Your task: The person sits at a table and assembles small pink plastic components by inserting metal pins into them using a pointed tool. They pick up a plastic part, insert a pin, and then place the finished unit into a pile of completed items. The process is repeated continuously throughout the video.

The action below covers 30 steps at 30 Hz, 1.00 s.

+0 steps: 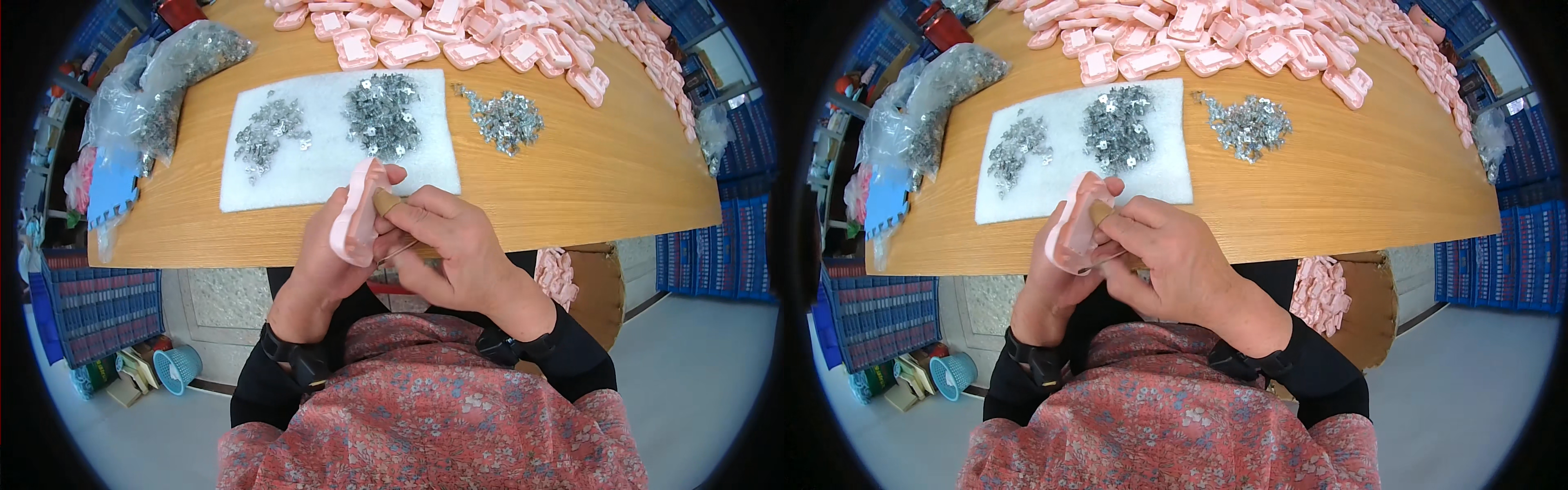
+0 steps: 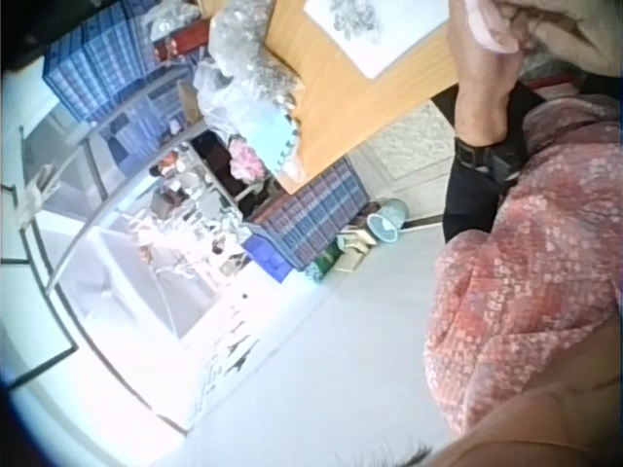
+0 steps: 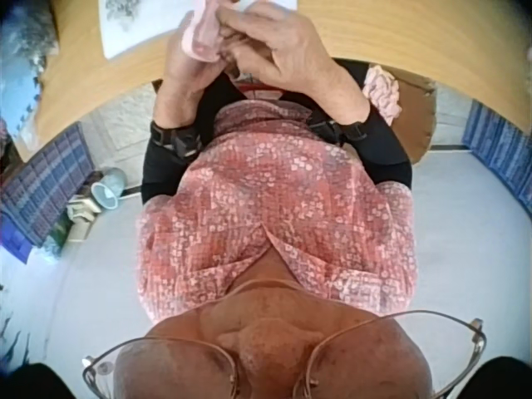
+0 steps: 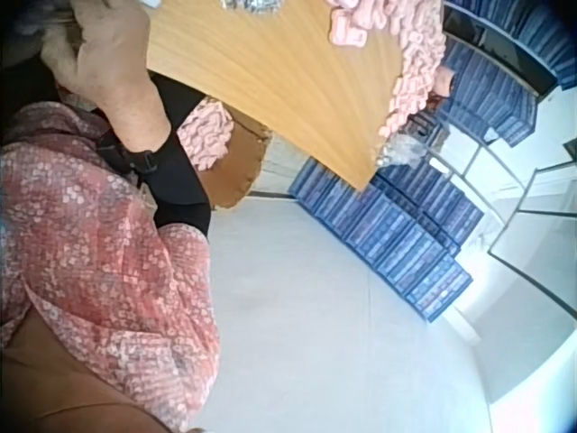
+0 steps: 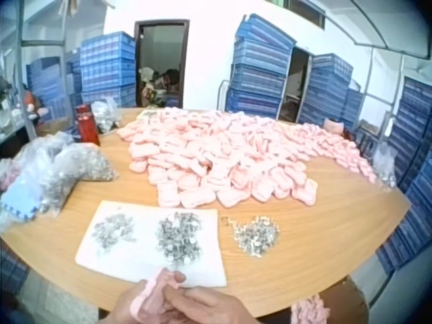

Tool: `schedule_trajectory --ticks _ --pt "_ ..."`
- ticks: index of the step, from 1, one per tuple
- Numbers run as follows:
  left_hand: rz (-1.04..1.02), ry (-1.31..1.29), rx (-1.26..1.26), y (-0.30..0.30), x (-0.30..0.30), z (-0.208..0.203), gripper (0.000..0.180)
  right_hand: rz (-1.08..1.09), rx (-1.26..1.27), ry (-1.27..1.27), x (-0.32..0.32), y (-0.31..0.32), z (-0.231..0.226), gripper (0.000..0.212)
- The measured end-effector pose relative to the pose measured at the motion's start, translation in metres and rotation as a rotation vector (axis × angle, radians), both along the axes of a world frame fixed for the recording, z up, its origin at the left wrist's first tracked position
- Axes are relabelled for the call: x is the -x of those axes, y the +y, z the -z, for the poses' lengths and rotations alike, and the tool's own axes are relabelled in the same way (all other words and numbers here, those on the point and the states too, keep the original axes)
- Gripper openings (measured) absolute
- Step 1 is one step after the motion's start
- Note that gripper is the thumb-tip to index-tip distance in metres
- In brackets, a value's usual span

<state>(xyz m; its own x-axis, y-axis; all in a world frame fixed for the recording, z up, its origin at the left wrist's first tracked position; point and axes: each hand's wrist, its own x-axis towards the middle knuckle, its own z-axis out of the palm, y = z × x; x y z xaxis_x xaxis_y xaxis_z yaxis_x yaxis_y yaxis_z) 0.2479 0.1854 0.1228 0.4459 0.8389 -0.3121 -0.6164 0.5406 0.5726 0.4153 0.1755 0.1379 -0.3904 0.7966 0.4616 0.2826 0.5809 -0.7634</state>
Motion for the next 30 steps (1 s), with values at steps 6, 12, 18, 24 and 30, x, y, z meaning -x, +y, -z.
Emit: schedule_trajectory --ticks 6,12,18,24,30 --pt "-0.074 0.195 -0.063 -0.002 -0.015 0.001 0.039 0.193 0.038 -0.074 -0.004 -0.006 -0.006 0.035" --pt "0.066 0.305 -0.256 0.001 0.007 -0.006 0.05 0.121 0.527 0.143 -0.048 -0.002 -0.01 0.022" --pt "0.548 0.208 -0.425 0.009 0.037 -0.024 0.048 -0.086 0.618 0.087 -0.011 -0.001 -0.033 0.017" --pt "0.398 0.147 -0.196 -0.01 0.062 0.004 0.068 0.206 0.264 -0.26 -0.002 0.054 -0.018 0.017" --pt "0.258 0.042 -0.131 -0.012 0.067 0.01 0.062 0.192 -0.15 -0.735 0.044 0.09 -0.022 0.016"
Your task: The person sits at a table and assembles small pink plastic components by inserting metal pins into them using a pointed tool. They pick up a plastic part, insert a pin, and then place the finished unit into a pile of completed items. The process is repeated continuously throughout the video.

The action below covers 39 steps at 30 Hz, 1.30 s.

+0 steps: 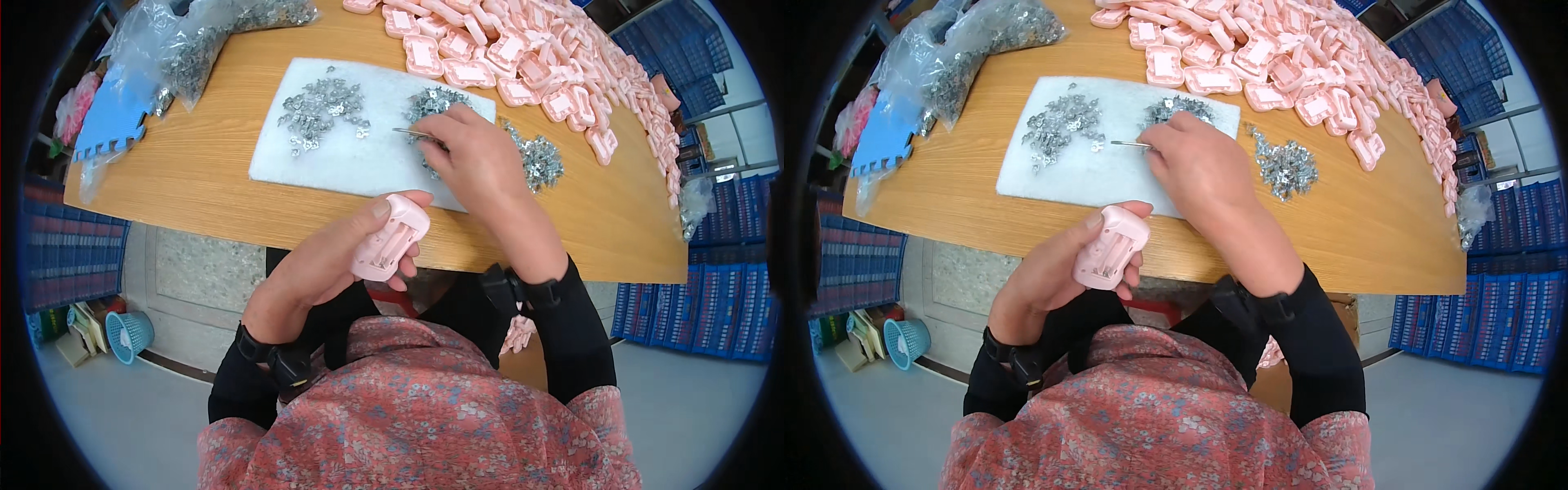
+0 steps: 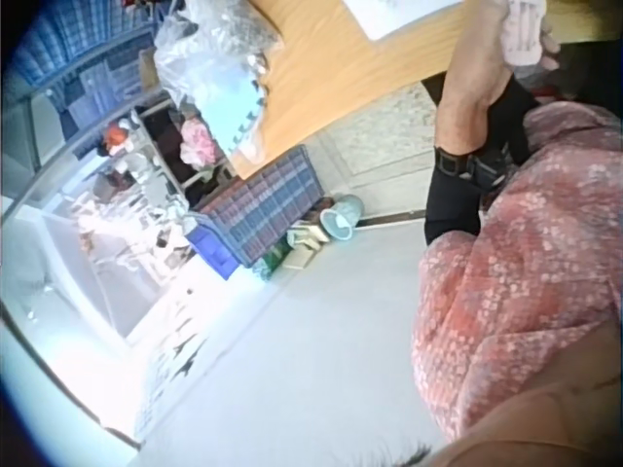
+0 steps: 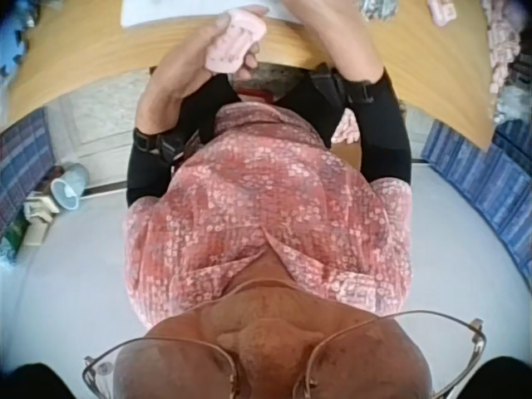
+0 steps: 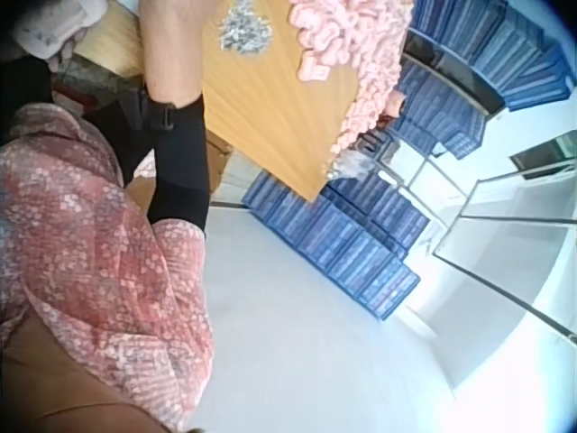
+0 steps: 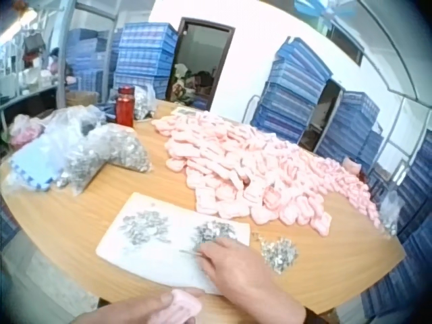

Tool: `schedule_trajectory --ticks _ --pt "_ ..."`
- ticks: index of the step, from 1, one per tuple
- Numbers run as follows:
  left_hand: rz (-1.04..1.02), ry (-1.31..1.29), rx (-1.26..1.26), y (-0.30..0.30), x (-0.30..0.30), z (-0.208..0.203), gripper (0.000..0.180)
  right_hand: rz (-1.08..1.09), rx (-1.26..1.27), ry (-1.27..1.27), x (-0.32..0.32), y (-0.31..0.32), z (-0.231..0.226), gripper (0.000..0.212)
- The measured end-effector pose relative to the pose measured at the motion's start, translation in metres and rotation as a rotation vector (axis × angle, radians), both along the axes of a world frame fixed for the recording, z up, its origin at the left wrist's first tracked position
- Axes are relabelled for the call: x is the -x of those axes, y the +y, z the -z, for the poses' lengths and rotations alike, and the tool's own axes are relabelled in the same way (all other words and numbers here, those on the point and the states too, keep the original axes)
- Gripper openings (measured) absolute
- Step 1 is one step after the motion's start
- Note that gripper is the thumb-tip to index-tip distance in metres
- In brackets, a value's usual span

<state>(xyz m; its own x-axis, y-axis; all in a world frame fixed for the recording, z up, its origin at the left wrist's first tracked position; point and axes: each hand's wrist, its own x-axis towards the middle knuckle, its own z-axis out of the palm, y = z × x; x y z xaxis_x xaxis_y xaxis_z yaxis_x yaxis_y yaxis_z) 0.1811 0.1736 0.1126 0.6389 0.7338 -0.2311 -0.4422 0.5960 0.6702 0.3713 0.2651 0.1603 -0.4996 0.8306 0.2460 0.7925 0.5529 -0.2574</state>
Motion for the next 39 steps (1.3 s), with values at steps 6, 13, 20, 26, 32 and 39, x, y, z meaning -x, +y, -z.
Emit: schedule_trajectory --ticks 6,13,20,26,32,39 --pt "-0.15 -0.122 0.015 -0.004 0.005 0.002 0.053 -0.093 -0.053 -0.151 0.015 0.017 0.001 0.013" --pt "-0.62 0.021 -0.09 0.006 -0.006 -0.003 0.061 0.07 0.549 0.589 0.013 -0.003 -0.002 0.017" --pt "-0.752 0.184 -0.255 0.02 -0.021 -0.006 0.057 0.09 0.574 0.697 0.018 -0.029 -0.004 0.017" --pt "-0.755 0.185 -0.238 0.022 -0.024 -0.005 0.051 0.063 0.623 0.79 0.015 -0.034 -0.003 0.016" --pt "-0.599 0.261 -0.278 0.019 -0.021 -0.004 0.055 0.015 0.755 0.588 -0.006 -0.027 -0.005 0.012" --pt "-0.402 -0.087 0.023 0.017 -0.015 -0.004 0.048 -0.034 0.765 0.844 -0.004 -0.034 -0.005 0.013"
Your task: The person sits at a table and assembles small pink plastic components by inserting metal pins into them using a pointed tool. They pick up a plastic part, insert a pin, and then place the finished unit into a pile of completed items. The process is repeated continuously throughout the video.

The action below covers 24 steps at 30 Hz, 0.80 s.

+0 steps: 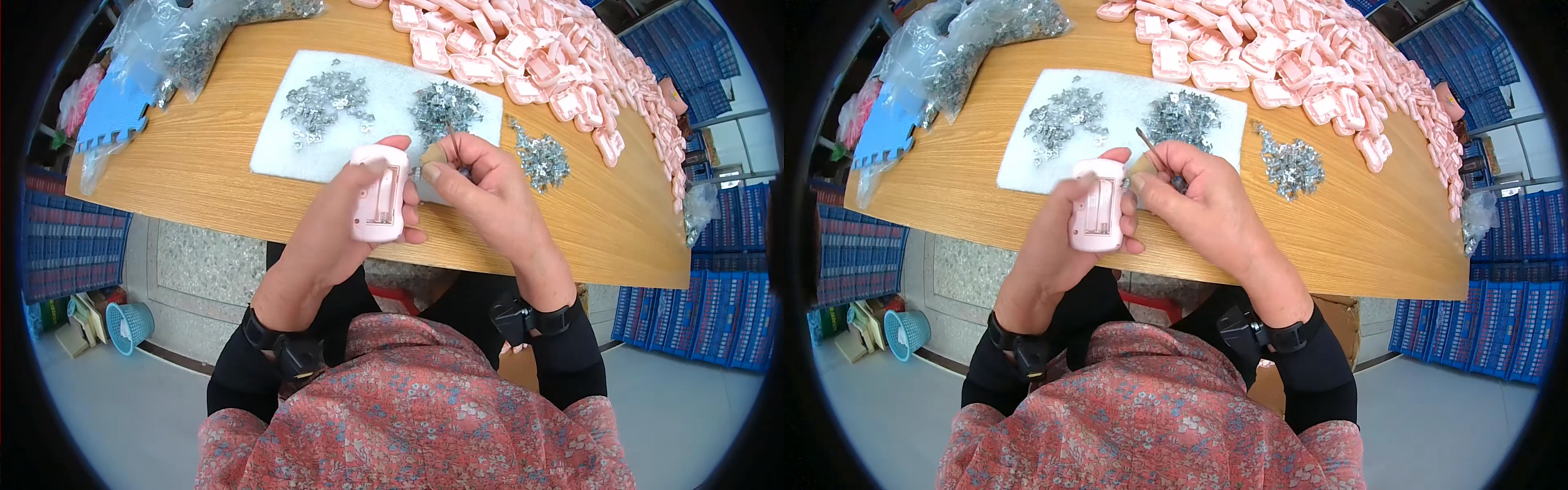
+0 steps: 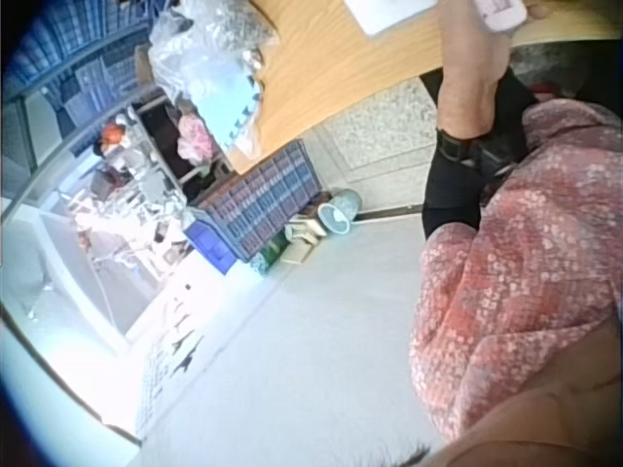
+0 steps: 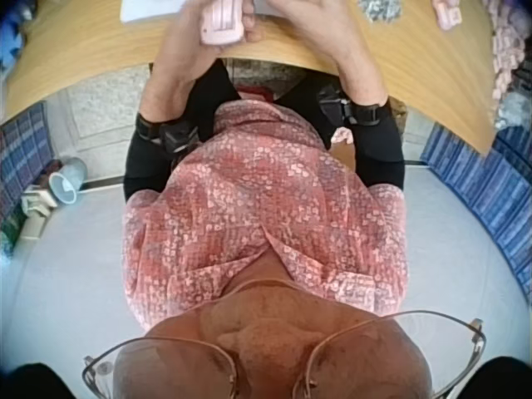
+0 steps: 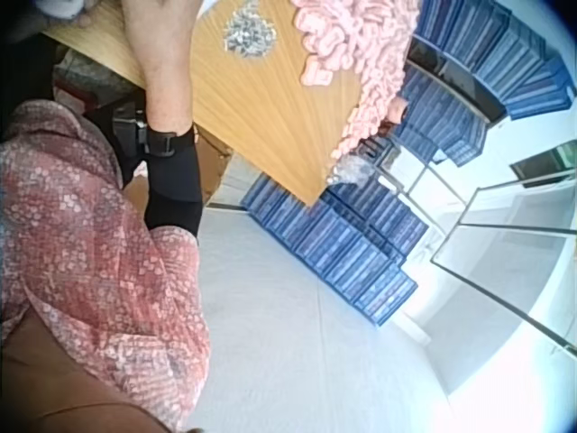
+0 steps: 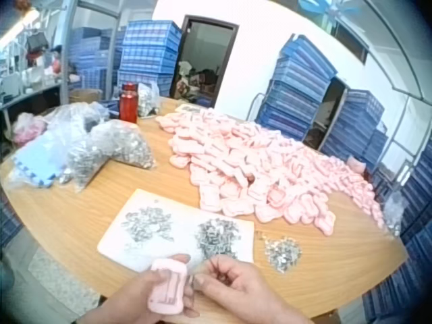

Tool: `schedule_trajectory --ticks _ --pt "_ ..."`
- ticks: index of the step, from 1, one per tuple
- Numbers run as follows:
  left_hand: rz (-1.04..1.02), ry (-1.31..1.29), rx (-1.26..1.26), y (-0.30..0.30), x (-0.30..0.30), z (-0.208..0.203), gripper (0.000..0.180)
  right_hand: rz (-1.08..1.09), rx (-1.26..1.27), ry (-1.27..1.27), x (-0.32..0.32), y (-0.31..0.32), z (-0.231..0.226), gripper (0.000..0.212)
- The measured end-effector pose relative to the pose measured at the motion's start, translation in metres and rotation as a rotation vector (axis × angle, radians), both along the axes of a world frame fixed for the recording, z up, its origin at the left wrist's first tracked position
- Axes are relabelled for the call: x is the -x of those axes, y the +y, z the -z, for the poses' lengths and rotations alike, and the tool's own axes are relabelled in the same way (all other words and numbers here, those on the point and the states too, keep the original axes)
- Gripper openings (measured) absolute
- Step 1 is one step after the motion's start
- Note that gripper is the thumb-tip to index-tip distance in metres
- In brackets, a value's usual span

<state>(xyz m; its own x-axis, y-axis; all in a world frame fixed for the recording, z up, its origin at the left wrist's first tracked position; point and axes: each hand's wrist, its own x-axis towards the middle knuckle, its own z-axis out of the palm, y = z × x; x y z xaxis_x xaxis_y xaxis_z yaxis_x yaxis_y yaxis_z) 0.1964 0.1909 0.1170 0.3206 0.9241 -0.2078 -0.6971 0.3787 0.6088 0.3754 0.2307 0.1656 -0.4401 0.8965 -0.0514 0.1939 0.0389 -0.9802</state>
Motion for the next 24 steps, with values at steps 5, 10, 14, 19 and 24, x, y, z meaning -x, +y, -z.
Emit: schedule_trajectory --ticks 5,10,14,19,24 --pt "0.094 -0.239 0.048 -0.002 0.003 0.002 0.055 -0.021 -0.215 -0.09 0.007 -0.005 -0.003 0.013" --pt "0.117 -0.2 0.127 -0.005 0.001 -0.002 0.052 -0.062 -0.45 -0.269 0.007 -0.002 0.007 0.01" --pt "0.114 -0.191 0.15 -0.007 -0.002 0.001 0.056 -0.058 -0.609 -0.361 0.009 -0.002 0.009 0.012" --pt "0.136 -0.032 0.176 -0.006 -0.006 0.002 0.051 -0.064 -0.821 -0.532 0.008 -0.004 0.013 0.012" --pt "0.156 -0.06 0.137 -0.005 -0.005 0.008 0.051 0.034 -0.472 -0.439 0.005 -0.004 0.005 0.016"
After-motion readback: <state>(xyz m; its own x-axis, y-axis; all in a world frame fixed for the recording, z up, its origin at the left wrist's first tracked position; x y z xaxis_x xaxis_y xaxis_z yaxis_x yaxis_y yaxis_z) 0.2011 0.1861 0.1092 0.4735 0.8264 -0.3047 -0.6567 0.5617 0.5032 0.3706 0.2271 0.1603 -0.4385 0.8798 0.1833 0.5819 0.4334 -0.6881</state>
